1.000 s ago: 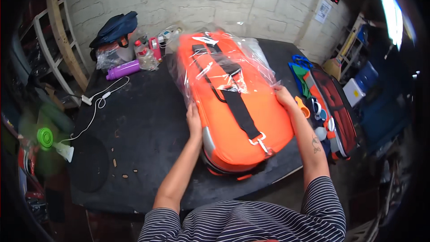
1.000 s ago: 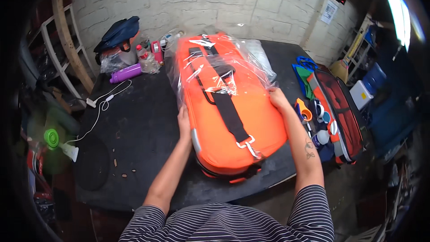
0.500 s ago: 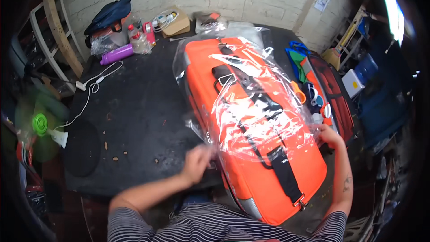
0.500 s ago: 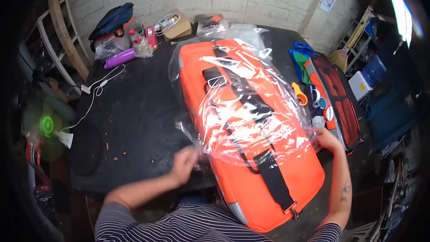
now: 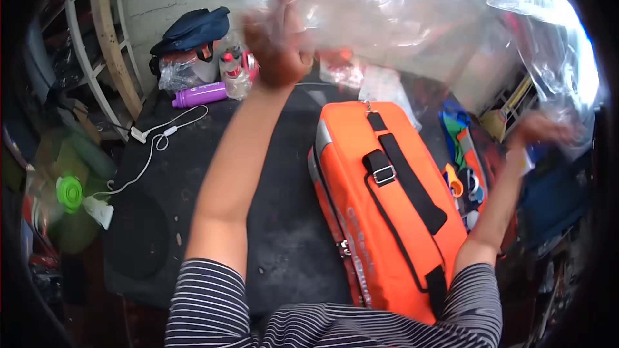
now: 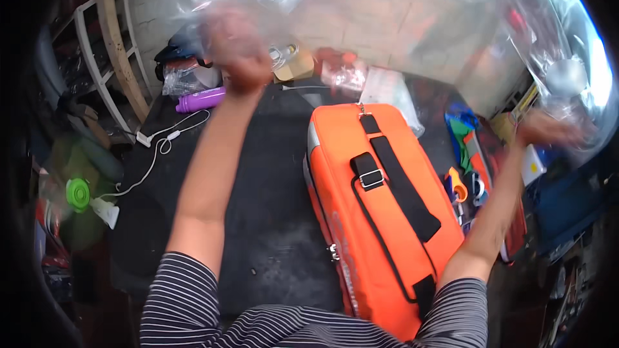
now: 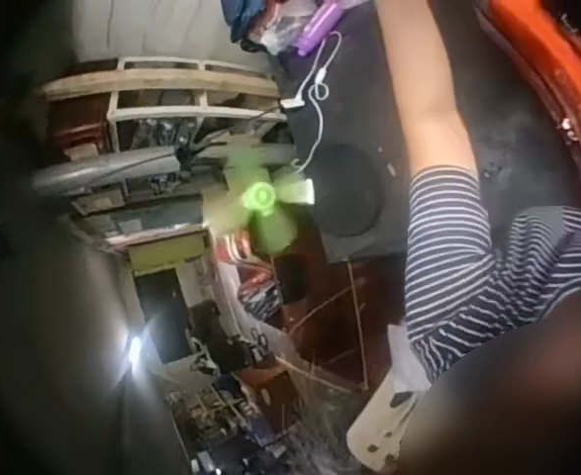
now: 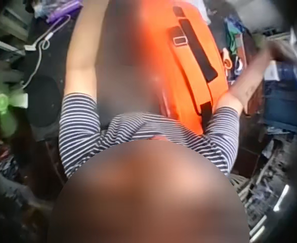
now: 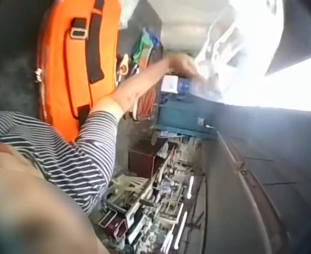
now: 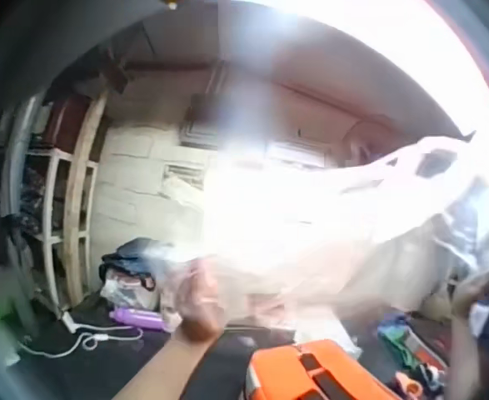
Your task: Wrapping orange trauma kits in protective plastic film and securing them with tape.
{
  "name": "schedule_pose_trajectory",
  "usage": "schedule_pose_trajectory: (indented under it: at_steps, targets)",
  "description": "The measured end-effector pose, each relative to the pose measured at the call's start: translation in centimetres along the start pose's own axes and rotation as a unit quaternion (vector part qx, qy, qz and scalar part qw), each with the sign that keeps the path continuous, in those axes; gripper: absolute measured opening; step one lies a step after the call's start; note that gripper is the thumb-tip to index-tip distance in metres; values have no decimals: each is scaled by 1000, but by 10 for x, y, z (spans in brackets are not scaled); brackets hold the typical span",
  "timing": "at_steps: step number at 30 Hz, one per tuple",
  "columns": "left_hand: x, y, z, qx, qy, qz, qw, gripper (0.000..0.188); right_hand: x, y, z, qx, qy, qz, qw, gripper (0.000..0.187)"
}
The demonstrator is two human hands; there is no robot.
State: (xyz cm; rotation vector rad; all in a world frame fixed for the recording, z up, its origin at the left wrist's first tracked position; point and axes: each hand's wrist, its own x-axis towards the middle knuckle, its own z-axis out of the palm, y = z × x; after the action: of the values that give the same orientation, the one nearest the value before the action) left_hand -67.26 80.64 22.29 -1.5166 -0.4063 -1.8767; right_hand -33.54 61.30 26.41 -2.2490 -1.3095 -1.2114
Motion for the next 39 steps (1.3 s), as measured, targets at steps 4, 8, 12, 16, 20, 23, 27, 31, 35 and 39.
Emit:
schedule_pose_trajectory:
  at_steps: [4, 8, 12, 16, 20, 23, 27, 31, 35, 39]
  targets:
    - [-250, 13, 31, -17, -587, -300, 752, 44, -32, 164, 241, 142, -249, -107, 952, 26]
    - [-339, 37, -31, -139, -566, -590, 559, 32, -33, 44, 308, 456, -468, 197, 731, 23]
    - [-361, 115, -15, -235, -540, -721, 365, 34, -45, 65, 385, 501, -546, 140, 656, 33]
    - [-356, 129, -26, -144, -572, -614, 524, 32, -19, 50, 415, 486, -482, 83, 724, 35]
    - [-354, 140, -28, -145, -533, -648, 525, 30, 0, 62, 429, 453, -415, 35, 788, 36]
    - [-396, 130, -19, -207, -448, -648, 580, 28, -5, 69, 432, 419, -385, -1, 822, 37]
    - [-362, 120, -8, -252, -257, -901, 244, 27, -14, 94, 420, 366, -333, -41, 868, 39]
    - [-351, 119, -11, -330, -533, -716, 308, 23, -17, 112, 393, 310, -276, -87, 905, 41]
    - [-266, 109, -18, -89, -920, -86, 371, 27, -27, 134, 369, 245, -227, -126, 934, 42]
    - [-221, 99, -30, -78, -951, -14, 300, 30, -40, 141, 358, 191, -185, -174, 948, 44]
